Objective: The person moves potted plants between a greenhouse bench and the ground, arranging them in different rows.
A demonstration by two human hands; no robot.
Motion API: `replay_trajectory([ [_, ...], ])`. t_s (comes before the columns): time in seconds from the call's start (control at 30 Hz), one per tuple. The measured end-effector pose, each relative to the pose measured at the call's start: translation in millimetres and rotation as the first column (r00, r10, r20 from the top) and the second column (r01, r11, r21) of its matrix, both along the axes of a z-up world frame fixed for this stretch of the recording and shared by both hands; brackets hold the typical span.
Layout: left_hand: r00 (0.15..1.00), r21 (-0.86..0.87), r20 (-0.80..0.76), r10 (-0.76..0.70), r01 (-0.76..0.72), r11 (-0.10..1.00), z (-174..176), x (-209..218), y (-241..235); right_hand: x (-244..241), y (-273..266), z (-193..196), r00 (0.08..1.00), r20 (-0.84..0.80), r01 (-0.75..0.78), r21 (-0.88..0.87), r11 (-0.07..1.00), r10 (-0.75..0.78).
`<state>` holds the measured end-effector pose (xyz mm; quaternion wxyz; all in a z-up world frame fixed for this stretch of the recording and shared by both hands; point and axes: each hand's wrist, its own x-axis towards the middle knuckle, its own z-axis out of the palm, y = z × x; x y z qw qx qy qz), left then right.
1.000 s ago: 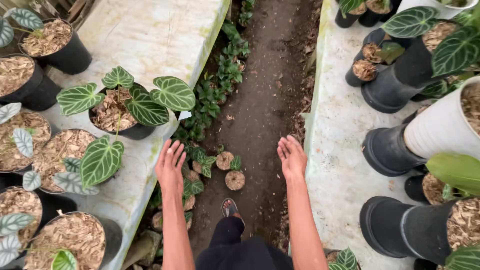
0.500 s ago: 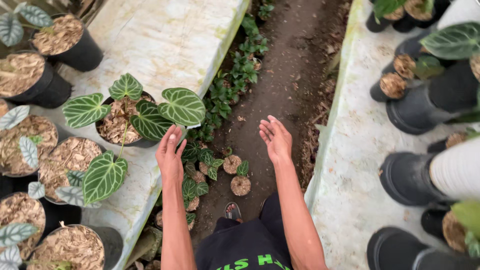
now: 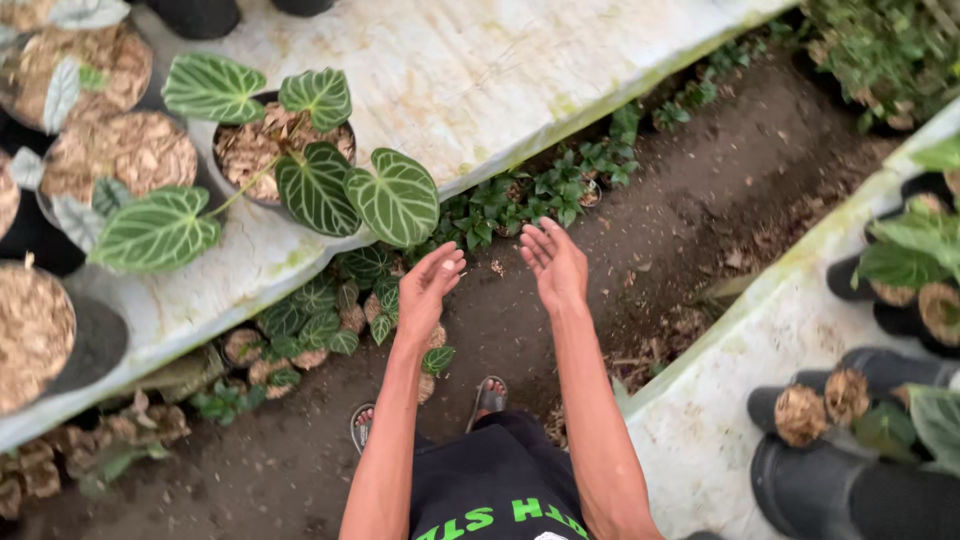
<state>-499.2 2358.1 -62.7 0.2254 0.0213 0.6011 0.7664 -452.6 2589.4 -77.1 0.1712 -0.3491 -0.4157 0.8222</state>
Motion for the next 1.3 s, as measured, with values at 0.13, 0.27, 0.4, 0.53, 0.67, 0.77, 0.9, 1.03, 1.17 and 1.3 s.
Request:
replay_trajectory([
  [0.13,0.925,0.044,-0.004,0.379,-0.378,0.925,-6,2,-21,-11,20,0,1.0,-0.007,-0.017,-0.028,0.999,0.017],
  [0.27,0.822,0.171,-0.036,0.568,-0.555,0.814,-11,-4,-52,-23,4,-14,0.996,0.048,-0.073,-0.072,0.995,0.077],
  [0.4,0.734,0.137,-0.017,0.679,-0.671,0.729,-30,7,-64,-34,-26,-37,0.973,0.016,-0.228,-0.117,0.967,0.232],
  [0.53,0.668,0.128,-0.015,0.744,-0.737,0.664,-55,21,-72,-50,-61,-50,0.922,0.021,-0.382,-0.105,0.918,0.386],
  [0.67,0.57,0.067,-0.026,0.821,-0.818,0.571,-52,29,-86,-74,-85,-21,0.765,-0.051,-0.639,0.066,0.766,0.643],
  [0.77,0.48,0.065,-0.067,0.875,-0.873,0.484,-45,29,-78,-94,-91,2,0.612,-0.119,-0.742,0.257,0.62,0.782],
  [0.9,0.28,0.238,-0.01,0.96,-0.932,0.274,-49,29,-32,-134,-71,13,0.408,-0.139,-0.82,0.38,0.429,0.902],
  [1.03,0.121,0.239,0.027,0.992,-0.965,0.111,-49,45,23,-163,-59,11,0.219,-0.154,-0.901,0.348,0.261,0.963],
  [1.17,-0.009,0.201,0.022,1.0,-0.979,-0.013,-44,75,56,-155,-61,-1,0.057,-0.139,-0.953,0.288,0.095,0.989],
  [1.3,-0.103,0.182,-0.024,0.994,-0.978,-0.097,-46,97,73,-129,-63,-16,-0.107,-0.08,-0.944,0.321,-0.076,0.991],
])
